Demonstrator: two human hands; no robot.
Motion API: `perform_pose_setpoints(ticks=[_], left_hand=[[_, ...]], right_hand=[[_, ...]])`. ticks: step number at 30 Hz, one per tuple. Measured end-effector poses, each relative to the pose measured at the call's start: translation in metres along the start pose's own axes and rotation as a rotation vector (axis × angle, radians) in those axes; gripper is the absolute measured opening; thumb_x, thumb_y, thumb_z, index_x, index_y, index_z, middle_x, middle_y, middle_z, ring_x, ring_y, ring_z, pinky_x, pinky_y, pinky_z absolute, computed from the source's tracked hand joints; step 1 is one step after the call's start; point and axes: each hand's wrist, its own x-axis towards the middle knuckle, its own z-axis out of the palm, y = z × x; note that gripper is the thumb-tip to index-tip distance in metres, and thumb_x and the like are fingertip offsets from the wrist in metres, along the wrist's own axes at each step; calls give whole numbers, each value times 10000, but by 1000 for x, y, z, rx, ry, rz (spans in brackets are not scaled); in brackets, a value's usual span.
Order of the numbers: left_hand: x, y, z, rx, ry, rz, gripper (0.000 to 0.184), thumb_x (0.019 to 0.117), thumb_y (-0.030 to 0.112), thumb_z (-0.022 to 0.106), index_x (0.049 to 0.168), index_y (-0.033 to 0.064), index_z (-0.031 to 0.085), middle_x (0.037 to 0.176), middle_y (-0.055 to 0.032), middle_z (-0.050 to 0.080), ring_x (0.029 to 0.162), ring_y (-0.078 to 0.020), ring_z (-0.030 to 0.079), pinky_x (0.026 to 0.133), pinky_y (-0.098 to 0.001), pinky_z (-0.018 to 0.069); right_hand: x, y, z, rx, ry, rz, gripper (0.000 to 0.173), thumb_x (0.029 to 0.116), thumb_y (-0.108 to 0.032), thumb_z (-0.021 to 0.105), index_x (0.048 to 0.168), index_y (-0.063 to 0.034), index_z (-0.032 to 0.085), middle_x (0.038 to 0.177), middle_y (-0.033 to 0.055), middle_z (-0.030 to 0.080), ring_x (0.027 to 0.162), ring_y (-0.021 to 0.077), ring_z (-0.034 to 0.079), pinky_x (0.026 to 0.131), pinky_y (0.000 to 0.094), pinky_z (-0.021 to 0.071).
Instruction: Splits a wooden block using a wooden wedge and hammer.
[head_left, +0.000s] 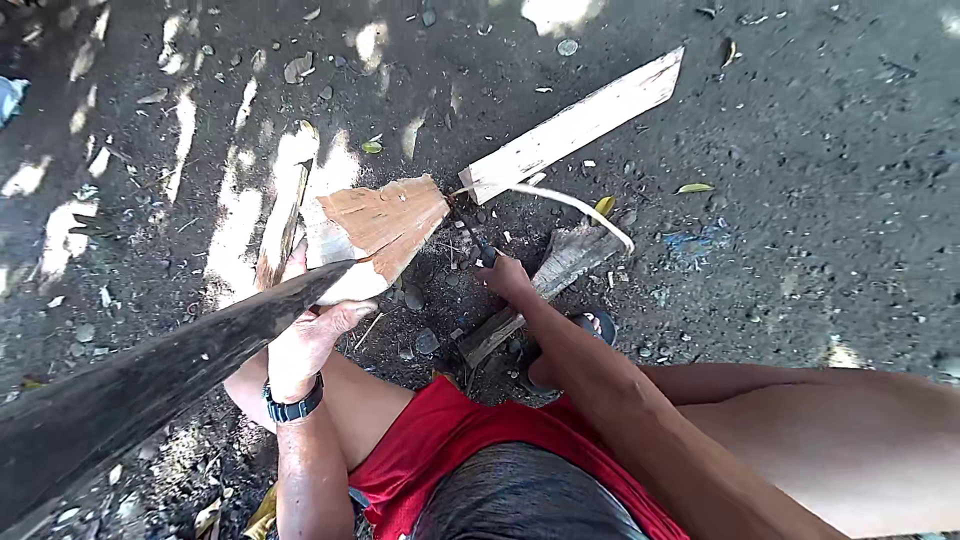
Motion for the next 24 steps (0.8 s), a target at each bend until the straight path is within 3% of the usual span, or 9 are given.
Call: perform_pose_setpoints(ticks=[4, 7, 10, 13, 17, 21, 24], left_hand=[[-2, -3, -7, 26, 5, -27, 919, 752, 184, 907, 1524, 98, 416, 1297, 4, 676, 1112, -104, 682, 981, -300, 584], [-5, -2, -11, 23, -4, -50, 985, 746, 178, 908, 1558, 95, 357, 1319, -8, 663, 1135, -110, 676, 991, -308, 583], [-9, 0, -10, -19, -27, -70, 980, 752, 158, 897, 1566, 86, 355, 1343, -52, 650, 1166, -157, 665, 1002, -342, 579], [-14, -2, -11, -52, -40, -70, 944, 757, 81, 880, 1555, 90, 376, 1335, -67, 652, 1162, -173, 668, 995, -352, 585], [-17, -9, -14, -108, -38, -93, 987, 753, 58, 880, 1579, 96, 341, 1363, -86, 635, 1179, -193, 664, 997, -371, 586], [-12, -8, -11, -109, -43, -114, 987, 760, 115, 893, 1575, 108, 336, 1327, -76, 657, 1136, -180, 683, 968, -356, 598], [-10, -6, -9, -106, -53, -116, 996, 769, 139, 893, 1577, 106, 311, 1315, -54, 657, 1135, -148, 679, 970, -332, 593]], right_hand=[[-34, 5, -8, 22, 91, -124, 510, 944, -502, 679, 1033, -1, 658, 902, 246, 690, 879, 449, 693, 748, 677, 530], [-60, 3, -10, 224, 163, -260, 540, 928, -570, 683, 954, -32, 652, 728, 162, 632, 681, 351, 644, 651, 601, 510], [-65, -8, -21, 499, 208, -285, 598, 912, -641, 652, 1027, -54, 665, 685, 105, 646, 572, 270, 639, 599, 540, 555], [-53, -22, -38, 813, 305, -235, 567, 936, -611, 649, 1061, -59, 647, 640, 54, 642, 518, 225, 640, 562, 475, 594], [-46, -17, -63, 1078, 374, -171, 372, 951, -458, 688, 1019, -101, 604, 605, -12, 588, 493, 171, 616, 547, 410, 599], [-60, -3, -57, 795, 331, -184, 481, 944, -566, 651, 1032, -94, 624, 624, 39, 615, 486, 210, 617, 520, 451, 580], [-61, -16, -39, 503, 281, -257, 526, 948, -560, 645, 1094, -56, 618, 684, 100, 635, 534, 265, 626, 544, 521, 553]])
